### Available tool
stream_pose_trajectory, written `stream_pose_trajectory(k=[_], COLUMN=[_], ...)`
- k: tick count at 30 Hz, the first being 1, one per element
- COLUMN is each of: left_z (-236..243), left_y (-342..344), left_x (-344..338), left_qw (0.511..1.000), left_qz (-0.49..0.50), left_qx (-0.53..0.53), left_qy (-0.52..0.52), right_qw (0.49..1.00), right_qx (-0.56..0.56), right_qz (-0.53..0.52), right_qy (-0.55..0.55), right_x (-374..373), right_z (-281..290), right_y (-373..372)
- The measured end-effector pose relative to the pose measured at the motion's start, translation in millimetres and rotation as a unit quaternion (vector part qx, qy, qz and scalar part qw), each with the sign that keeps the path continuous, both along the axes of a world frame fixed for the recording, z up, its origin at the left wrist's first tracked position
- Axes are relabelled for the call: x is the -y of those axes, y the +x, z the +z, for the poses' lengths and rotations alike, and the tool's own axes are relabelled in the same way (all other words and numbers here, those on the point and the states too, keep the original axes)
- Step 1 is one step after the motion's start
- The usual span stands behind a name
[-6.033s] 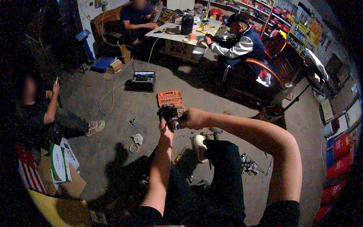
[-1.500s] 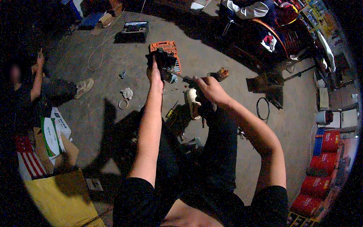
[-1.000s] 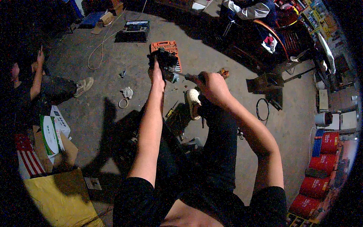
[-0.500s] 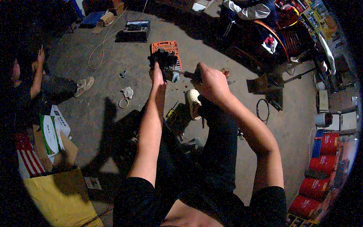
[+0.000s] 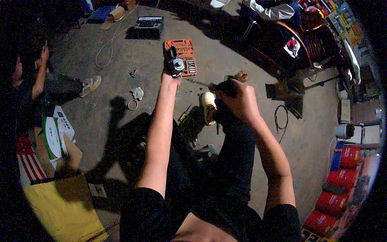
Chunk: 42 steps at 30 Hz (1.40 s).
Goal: The person sits on the floor of a workshop and uses a screwdriver to disassemble and manipulate small mechanical components. They handle a cylindrical metal part and a larger black housing, removing screws and separating pieces while other people sit nearby.
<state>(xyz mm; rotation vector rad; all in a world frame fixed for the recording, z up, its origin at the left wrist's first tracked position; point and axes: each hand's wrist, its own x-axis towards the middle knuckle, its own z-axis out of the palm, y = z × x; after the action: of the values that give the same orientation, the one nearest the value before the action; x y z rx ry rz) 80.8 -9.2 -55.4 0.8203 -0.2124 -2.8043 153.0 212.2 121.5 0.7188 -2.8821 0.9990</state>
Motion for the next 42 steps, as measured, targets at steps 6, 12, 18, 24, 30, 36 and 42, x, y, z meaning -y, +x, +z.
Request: stream_pose_trajectory(k=[6, 12, 18, 24, 30, 36, 42], left_z=[-15, 4, -6, -45, -12, -20, -35], left_y=[-2, 0, -6, -7, 0, -2, -6], left_x=[11, 2, 2, 7, -3, -5, -6], left_qw=[0.996, 0.995, 0.994, 0.995, 0.976, 0.977, 0.965], left_qz=[-0.013, -0.051, -0.061, -0.012, 0.036, 0.092, 0.031], left_qx=[-0.072, -0.063, -0.01, 0.089, 0.192, 0.162, 0.226], left_qy=[-0.041, -0.058, -0.087, -0.043, -0.095, -0.099, -0.132], right_qw=[1.0, 1.0, 0.999, 0.989, 0.826, 0.965, 0.812], right_qx=[0.021, -0.007, -0.005, 0.028, 0.516, 0.181, -0.159], right_qz=[0.01, 0.007, 0.005, 0.093, -0.119, 0.16, 0.345], right_qy=[-0.017, 0.015, 0.041, 0.109, -0.196, 0.101, 0.443], right_x=[26, 29, 32, 40, 37, 32, 43], right_z=[-17, -22, -21, -19, -11, -34, -28], right_y=[-4, -13, -18, -37, -48, -55, -36])
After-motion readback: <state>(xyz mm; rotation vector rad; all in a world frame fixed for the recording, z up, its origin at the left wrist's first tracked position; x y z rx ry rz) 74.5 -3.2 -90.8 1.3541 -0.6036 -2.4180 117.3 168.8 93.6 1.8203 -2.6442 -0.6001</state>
